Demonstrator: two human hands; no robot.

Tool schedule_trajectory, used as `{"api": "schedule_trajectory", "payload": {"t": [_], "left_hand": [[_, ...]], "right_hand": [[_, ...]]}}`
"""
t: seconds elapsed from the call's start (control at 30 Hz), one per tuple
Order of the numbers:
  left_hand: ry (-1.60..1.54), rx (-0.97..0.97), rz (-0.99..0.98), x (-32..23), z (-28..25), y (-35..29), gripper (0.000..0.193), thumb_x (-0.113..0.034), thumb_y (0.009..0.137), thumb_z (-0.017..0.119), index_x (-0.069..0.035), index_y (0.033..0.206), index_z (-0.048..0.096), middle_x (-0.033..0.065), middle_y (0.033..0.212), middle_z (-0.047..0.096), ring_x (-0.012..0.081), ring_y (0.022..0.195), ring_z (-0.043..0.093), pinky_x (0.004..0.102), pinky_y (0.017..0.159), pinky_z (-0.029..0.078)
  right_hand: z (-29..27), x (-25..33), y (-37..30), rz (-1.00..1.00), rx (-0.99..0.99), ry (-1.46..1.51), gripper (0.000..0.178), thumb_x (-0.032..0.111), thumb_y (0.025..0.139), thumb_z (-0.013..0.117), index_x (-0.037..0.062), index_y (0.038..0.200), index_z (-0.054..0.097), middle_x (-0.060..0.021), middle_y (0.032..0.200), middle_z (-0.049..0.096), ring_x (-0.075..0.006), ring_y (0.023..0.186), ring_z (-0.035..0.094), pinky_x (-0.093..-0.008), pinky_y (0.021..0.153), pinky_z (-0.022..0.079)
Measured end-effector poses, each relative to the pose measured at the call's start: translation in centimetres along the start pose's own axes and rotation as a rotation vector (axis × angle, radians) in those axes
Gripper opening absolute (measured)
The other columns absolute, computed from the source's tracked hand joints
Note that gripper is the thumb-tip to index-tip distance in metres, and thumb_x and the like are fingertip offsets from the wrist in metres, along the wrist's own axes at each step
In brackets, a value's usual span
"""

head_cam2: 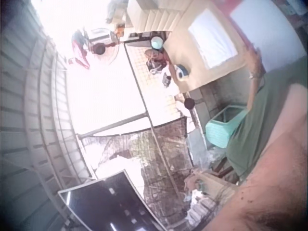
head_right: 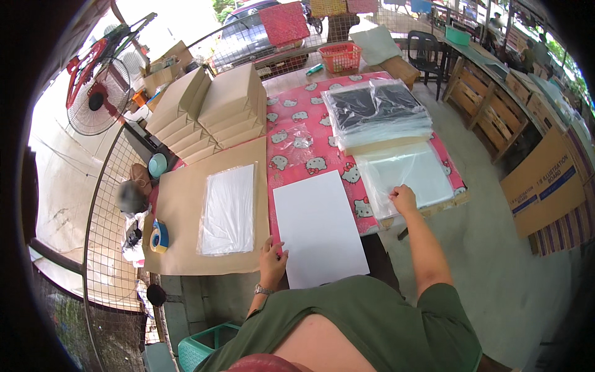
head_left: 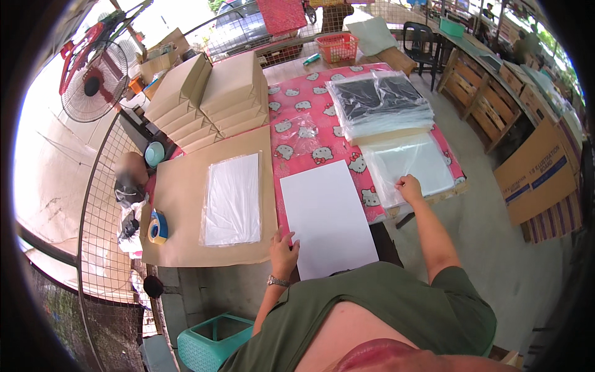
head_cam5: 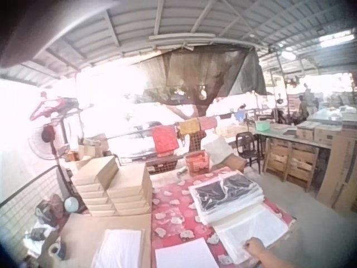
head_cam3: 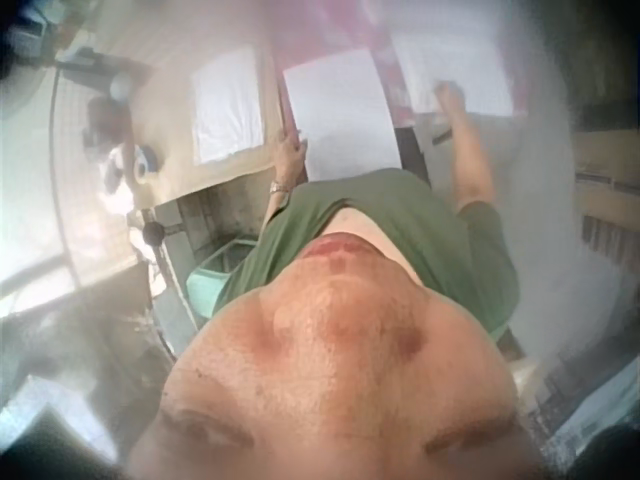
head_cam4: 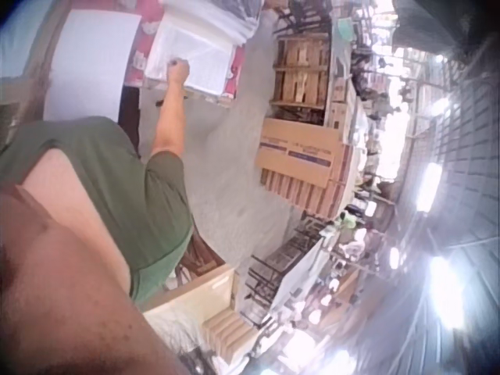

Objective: The person repeatedly places black and white notebooks into clear plastic sleeves at a table. They handle each notebook one at a time, insert it into a sleeve, and set the packaged item aside. The process continues throughout the clip.

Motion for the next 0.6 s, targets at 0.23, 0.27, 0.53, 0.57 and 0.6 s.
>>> {"api": "schedule_trajectory", "payload": {"t": [0.23, 0.27, 0.53, 0.57, 0.6], "left_hand": [[-0.055, 0.063, 0.083, 0.0, 0.7, -1.1, 0.025, -0.015, 0.077, 0.065, -0.005, 0.1, 0.064, 0.017, 0.119, 0.053, 0.035, 0.112, 0.047, 0.0428, 0.095, 0.039], [-0.066, 0.074, 0.096, -0.2, 1.1, -1.2, 0.025, -0.015, 0.077, 0.065, -0.005, 0.1, 0.064, 0.0169, 0.12, 0.053, 0.0349, 0.112, 0.047, 0.0428, 0.095, 0.039], [-0.204, 0.213, 0.239, -5.8, 3.2, -0.7, 0.025, -0.015, 0.08, 0.063, -0.005, 0.104, 0.063, 0.0135, 0.115, 0.057, 0.0322, 0.112, 0.049, 0.0399, 0.094, 0.041], [-0.236, 0.27, 0.229, -6.5, 3.6, -0.5, 0.025, -0.015, 0.081, 0.063, -0.005, 0.103, 0.063, 0.0134, 0.116, 0.057, 0.0319, 0.112, 0.049, 0.0396, 0.093, 0.041], [-0.267, 0.326, 0.219, -7.1, 4.0, -0.3, 0.025, -0.015, 0.081, 0.063, -0.005, 0.103, 0.063, 0.0133, 0.116, 0.057, 0.0317, 0.111, 0.05, 0.0392, 0.093, 0.042]], "right_hand": [[-5.1, 2.9, 1.0, -0.146, -0.322, 0.327, 0.008, 0.006, 0.082, 0.055, 0.0044, 0.088, 0.051, -0.0181, 0.077, 0.059, -0.0371, 0.075, 0.058, -0.0453, 0.064, 0.044], [-5.4, 3.0, 1.0, -0.154, -0.358, 0.326, 0.008, 0.005, 0.083, 0.052, 0.0047, 0.09, 0.05, -0.0187, 0.077, 0.06, -0.0377, 0.075, 0.058, -0.0458, 0.063, 0.043], [-4.7, 7.7, -0.1, -0.362, -0.284, 0.08, 0.006, 0.003, 0.079, 0.045, 0.0042, 0.085, 0.048, -0.0168, 0.081, 0.059, -0.0356, 0.082, 0.057, -0.0448, 0.069, 0.046], [-4.2, 8.7, -0.7, -0.403, -0.277, 0.059, 0.008, 0.003, 0.079, 0.045, 0.0039, 0.086, 0.049, -0.0166, 0.081, 0.059, -0.0354, 0.081, 0.056, -0.0443, 0.069, 0.046], [-3.7, 9.6, -1.6, -0.444, -0.269, 0.037, 0.009, 0.003, 0.079, 0.045, 0.0036, 0.087, 0.05, -0.0164, 0.081, 0.059, -0.0352, 0.08, 0.056, -0.0437, 0.069, 0.046]]}}
Point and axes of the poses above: each hand's wrist, its own y-axis towards the middle knuckle, its own z-axis out of the palm, x = y × z, the point moved 8 cm from there along y, towards the middle knuckle
